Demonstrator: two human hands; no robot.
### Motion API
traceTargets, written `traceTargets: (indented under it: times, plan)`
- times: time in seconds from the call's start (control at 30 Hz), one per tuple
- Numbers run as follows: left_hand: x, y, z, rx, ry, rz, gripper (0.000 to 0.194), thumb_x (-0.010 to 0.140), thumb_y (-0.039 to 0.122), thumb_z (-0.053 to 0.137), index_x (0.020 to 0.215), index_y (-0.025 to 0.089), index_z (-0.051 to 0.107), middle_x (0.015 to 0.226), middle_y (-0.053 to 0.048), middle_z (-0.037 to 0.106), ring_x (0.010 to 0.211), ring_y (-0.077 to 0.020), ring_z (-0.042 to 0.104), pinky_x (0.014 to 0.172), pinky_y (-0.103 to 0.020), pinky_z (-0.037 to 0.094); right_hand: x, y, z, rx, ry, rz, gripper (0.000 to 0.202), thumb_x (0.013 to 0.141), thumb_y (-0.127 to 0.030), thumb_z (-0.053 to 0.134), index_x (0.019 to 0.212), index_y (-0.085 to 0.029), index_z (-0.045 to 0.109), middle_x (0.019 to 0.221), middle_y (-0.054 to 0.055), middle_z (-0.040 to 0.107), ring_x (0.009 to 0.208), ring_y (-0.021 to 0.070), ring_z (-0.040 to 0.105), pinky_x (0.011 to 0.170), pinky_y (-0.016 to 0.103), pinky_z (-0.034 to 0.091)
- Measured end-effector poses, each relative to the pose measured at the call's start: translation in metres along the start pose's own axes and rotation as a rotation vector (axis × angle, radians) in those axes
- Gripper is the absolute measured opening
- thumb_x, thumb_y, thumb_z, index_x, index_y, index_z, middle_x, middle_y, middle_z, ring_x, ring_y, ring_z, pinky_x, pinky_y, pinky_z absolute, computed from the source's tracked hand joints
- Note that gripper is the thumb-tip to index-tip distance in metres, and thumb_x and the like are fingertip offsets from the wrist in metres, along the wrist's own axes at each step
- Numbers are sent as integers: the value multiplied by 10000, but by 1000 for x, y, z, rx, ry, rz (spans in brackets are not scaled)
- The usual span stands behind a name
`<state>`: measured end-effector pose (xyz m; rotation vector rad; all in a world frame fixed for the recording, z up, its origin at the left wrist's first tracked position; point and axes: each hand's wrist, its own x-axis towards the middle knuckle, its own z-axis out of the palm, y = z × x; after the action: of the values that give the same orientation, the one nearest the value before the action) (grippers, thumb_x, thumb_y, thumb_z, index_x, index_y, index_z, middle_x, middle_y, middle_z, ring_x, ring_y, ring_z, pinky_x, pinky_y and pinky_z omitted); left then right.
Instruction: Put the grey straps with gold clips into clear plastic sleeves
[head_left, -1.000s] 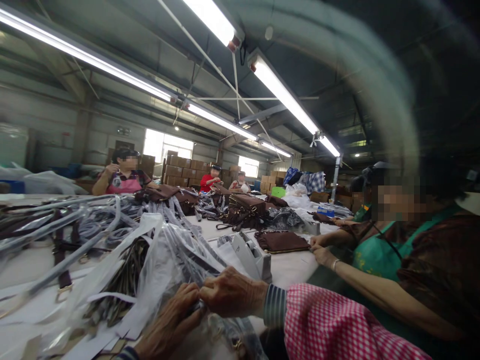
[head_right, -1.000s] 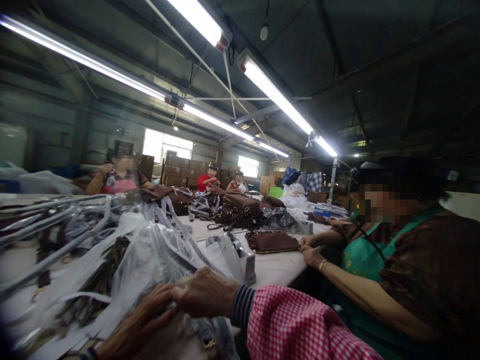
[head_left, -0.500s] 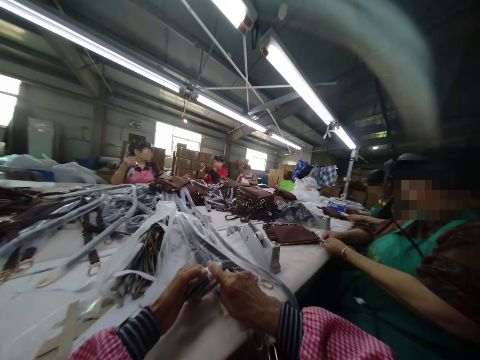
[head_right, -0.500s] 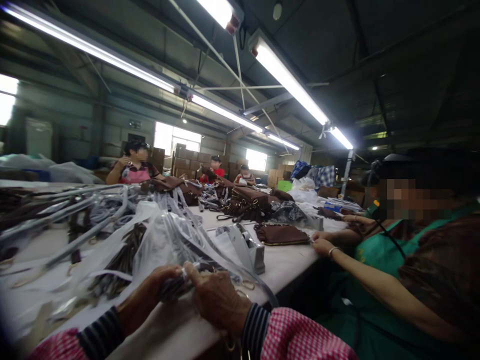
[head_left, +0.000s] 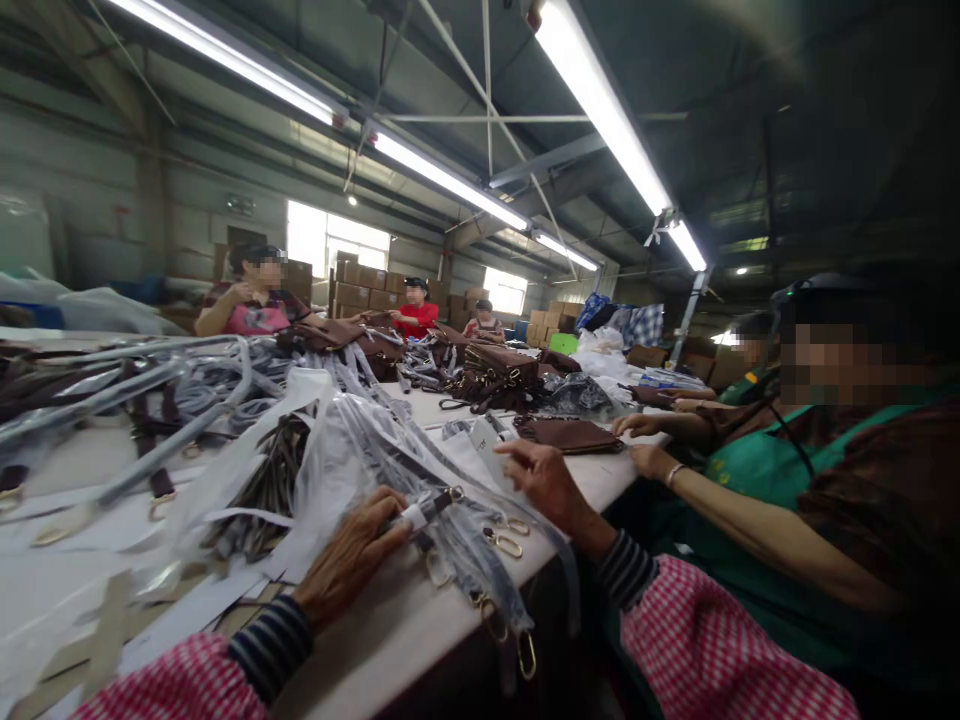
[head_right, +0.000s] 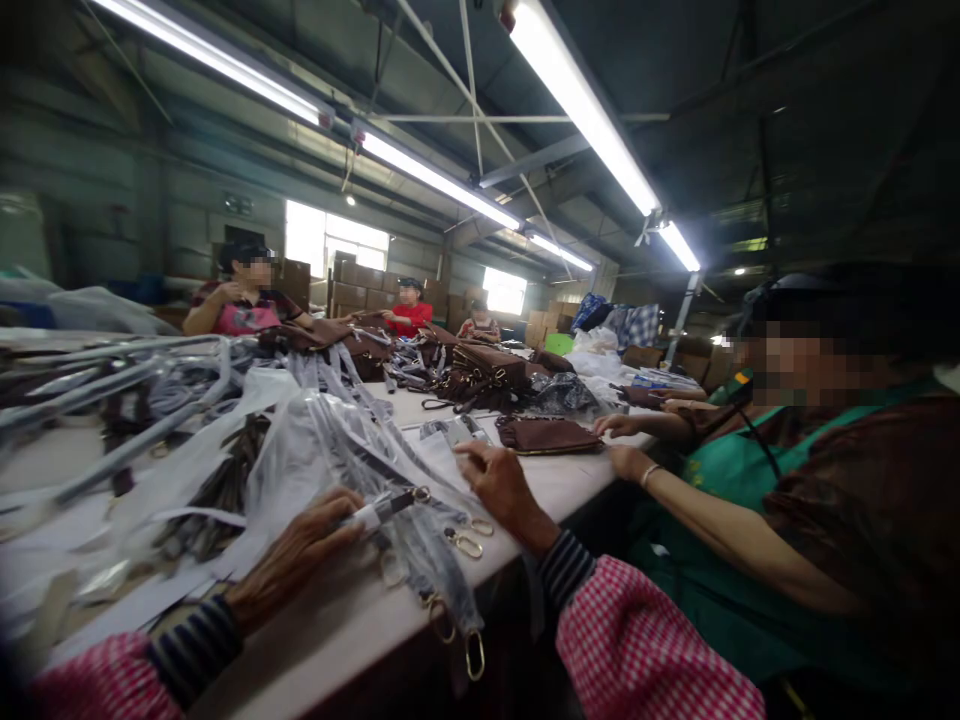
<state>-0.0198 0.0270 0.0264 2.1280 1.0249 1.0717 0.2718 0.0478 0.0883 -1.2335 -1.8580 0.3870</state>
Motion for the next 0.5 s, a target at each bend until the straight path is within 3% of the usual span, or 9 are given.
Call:
traceTargets:
  times: [0.07,0.17,0.33,0.5]
  plan:
    - [-2,-5,4,54,4,35,349,1037,496,434,938,224,630,1070,-37,620,1024,-248,584,954,-386,438,18,22,-34,18,114,161,224,890,-284,578,949,-150,746,775,24,650,645,140,529,574,240,415]
    - [-2,-13,14,116,1,69,361,1047,504,429,937,231,637,1084,-42,628,1025,-248,592,950,-390,472,32,52,-61,5,109,320,203,884,-290,579,854,-138,709,696,17,605,593,131,498,489,216,357]
    - [-2,-24,29,163,67,134,359,1043,501,451,930,243,673,1050,-49,663,1014,-257,600,933,-390,517,38,78,-50,61,-32,492,198,890,-294,651,786,-133,701,695,13,616,583,117,535,481,202,359]
    - [-5,-24,30,164,79,137,357,1046,496,461,896,247,668,1062,-50,672,1015,-247,612,925,-363,536,48,87,-42,122,-12,606,251,934,-334,698,793,-131,656,711,-17,584,559,87,489,493,202,378]
